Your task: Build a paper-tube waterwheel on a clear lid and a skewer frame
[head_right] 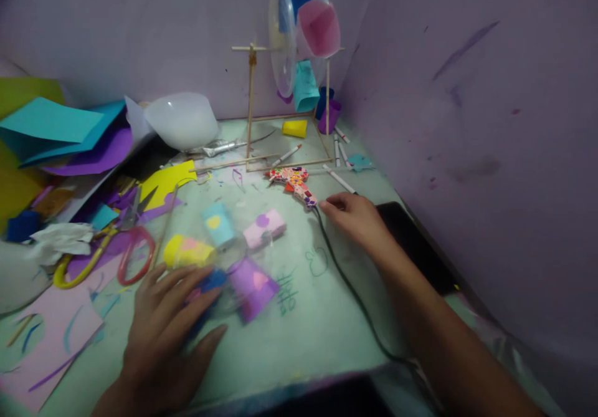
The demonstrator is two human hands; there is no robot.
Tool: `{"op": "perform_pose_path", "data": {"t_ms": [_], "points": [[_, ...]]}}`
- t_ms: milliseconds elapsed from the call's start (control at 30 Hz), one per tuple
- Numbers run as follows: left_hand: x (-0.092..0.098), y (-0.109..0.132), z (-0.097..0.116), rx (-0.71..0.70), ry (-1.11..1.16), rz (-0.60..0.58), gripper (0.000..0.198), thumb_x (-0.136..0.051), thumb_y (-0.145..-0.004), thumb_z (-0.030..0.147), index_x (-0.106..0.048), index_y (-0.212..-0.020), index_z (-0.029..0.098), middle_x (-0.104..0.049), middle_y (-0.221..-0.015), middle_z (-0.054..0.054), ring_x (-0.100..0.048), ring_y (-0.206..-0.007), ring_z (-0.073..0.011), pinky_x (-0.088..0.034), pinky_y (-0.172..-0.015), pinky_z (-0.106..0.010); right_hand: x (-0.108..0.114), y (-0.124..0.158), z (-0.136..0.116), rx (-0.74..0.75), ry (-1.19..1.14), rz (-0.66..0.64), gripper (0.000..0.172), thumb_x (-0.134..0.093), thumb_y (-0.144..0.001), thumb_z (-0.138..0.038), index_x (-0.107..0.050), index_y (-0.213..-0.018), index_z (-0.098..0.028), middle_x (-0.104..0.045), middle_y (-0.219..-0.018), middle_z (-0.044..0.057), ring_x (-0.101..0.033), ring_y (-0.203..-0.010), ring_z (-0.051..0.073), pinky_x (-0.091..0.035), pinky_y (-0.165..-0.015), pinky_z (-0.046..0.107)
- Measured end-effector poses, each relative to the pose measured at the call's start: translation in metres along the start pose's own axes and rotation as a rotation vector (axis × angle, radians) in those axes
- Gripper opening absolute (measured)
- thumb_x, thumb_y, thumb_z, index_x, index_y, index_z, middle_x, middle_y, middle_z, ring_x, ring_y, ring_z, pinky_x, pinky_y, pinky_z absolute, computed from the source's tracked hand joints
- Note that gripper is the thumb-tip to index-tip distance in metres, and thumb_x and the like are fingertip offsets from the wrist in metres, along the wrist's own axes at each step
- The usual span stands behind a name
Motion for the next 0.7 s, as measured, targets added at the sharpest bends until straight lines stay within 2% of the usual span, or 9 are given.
{"op": "perform_pose_path", "data": {"t_ms": [100,200,300,433,500,700], "points": [[-0.003,0.0,0.002,0.009,0.015,-0.018,0.036,-0.065,-0.067,0.015,-0.059,-0.103,0.012,-0.058,-0.114,-0.018,-0.048,-0.11,-0.0323,-0.031,-0.096,-0.059,0.001,-0.014,-0.011,-0.019,0.133,0.057,0.039,-0.053,-0.075,-0.05,-0.067,-0.085,-0.015,-0.07,-0.08,0.009,-0.064,-0.074,0.023,-0.044,-0.061,0.03],[-0.004,0.0,0.003,0.018,0.029,-0.002,0.034,-0.064,-0.067,0.013,-0.06,-0.101,0.012,-0.059,-0.113,-0.018,-0.049,-0.109,-0.0316,-0.032,-0.095,-0.059,0.003,-0.025,-0.023,-0.032,0.248,0.126,0.047,-0.054,-0.074,-0.054,-0.066,-0.094,-0.013,-0.069,-0.088,0.012,-0.062,-0.08,0.026,-0.042,-0.063,0.031],[-0.005,-0.001,0.003,0.027,0.043,0.012,0.034,-0.064,-0.067,0.011,-0.06,-0.101,0.012,-0.06,-0.112,-0.017,-0.051,-0.108,-0.0306,-0.033,-0.095,-0.058,0.0,-0.035,-0.029,-0.054,0.29,0.044,0.052,-0.055,-0.071,-0.057,-0.068,-0.093,-0.012,-0.069,-0.088,0.014,-0.061,-0.08,0.027,-0.04,-0.06,0.031],[-0.006,-0.001,0.003,0.036,0.039,0.023,0.033,-0.065,-0.067,0.009,-0.061,-0.1,0.012,-0.061,-0.112,-0.017,-0.053,-0.107,-0.0296,-0.034,-0.096,-0.058,-0.007,-0.045,-0.032,-0.055,0.248,-0.079,0.044,-0.06,-0.065,-0.06,-0.071,-0.07,-0.018,-0.065,-0.064,0.006,-0.058,-0.062,0.02,-0.034,-0.049,0.027],[-0.006,0.0,0.002,0.041,0.036,0.018,0.033,-0.064,-0.068,0.008,-0.061,-0.1,0.012,-0.061,-0.112,-0.017,-0.053,-0.107,-0.0292,-0.034,-0.096,-0.057,-0.01,-0.049,-0.032,-0.063,0.21,-0.128,0.042,-0.061,-0.064,-0.06,-0.07,-0.065,-0.019,-0.06,-0.054,0.003,-0.054,-0.053,0.016,-0.032,-0.045,0.026],[-0.011,0.003,-0.002,0.022,0.011,0.006,0.034,-0.06,-0.069,0.003,-0.061,-0.101,0.012,-0.062,-0.112,-0.017,-0.053,-0.107,-0.0288,-0.034,-0.095,-0.058,-0.022,-0.06,-0.034,-0.111,0.069,-0.202,0.025,-0.064,-0.07,-0.041,-0.068,-0.073,-0.016,-0.061,-0.056,0.001,-0.052,-0.046,0.01,-0.039,-0.044,0.021]]}}
Point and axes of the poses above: each hand's wrist, its own y-axis away from the middle knuckle, its own x-axis out of the back of the hand, z = x × y, the point moved 3 cm from there along -y, towards the middle knuckle
